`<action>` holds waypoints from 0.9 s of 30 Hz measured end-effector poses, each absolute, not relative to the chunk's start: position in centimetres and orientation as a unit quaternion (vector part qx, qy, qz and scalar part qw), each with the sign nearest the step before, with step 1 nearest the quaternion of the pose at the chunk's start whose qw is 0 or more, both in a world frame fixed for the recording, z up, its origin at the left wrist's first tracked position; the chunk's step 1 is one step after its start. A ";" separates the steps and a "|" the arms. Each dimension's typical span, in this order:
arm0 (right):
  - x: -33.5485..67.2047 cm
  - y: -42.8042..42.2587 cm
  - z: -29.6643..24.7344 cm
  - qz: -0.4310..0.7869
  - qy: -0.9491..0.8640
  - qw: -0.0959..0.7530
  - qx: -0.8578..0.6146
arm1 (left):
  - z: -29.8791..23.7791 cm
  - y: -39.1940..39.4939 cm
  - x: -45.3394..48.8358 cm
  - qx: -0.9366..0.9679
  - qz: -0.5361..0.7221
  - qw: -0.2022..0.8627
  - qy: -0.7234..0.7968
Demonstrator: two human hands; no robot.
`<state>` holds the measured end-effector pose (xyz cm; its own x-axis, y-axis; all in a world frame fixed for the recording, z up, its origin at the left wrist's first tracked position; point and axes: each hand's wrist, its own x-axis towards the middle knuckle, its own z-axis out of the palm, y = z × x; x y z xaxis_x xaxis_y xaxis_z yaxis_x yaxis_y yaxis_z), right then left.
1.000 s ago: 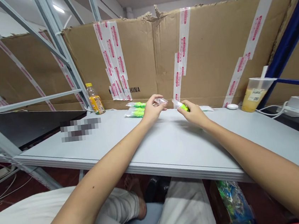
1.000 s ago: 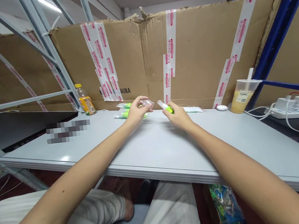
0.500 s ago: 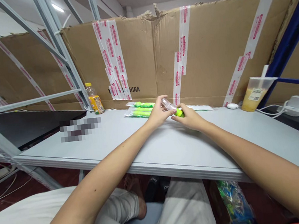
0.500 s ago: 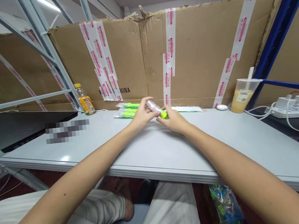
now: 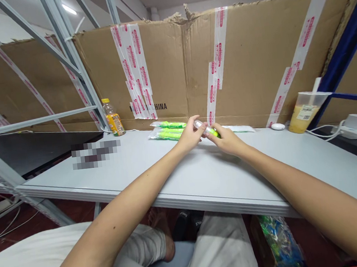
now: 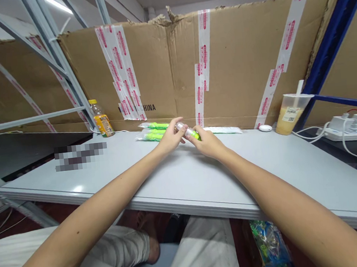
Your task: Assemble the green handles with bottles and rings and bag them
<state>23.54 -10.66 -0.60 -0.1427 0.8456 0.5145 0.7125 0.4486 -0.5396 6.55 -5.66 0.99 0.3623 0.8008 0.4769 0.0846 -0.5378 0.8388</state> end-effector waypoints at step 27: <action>23.9 -10.8 -0.3 0.026 -0.759 0.308 -0.573 | 1.9 -5.6 4.6 0.812 0.360 0.315 0.333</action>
<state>23.94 -10.79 -0.28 -0.1550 0.8859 0.4372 0.8537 0.3428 -0.3919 4.63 -5.57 1.93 0.5183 0.7684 0.3753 0.3151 -0.5796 0.7515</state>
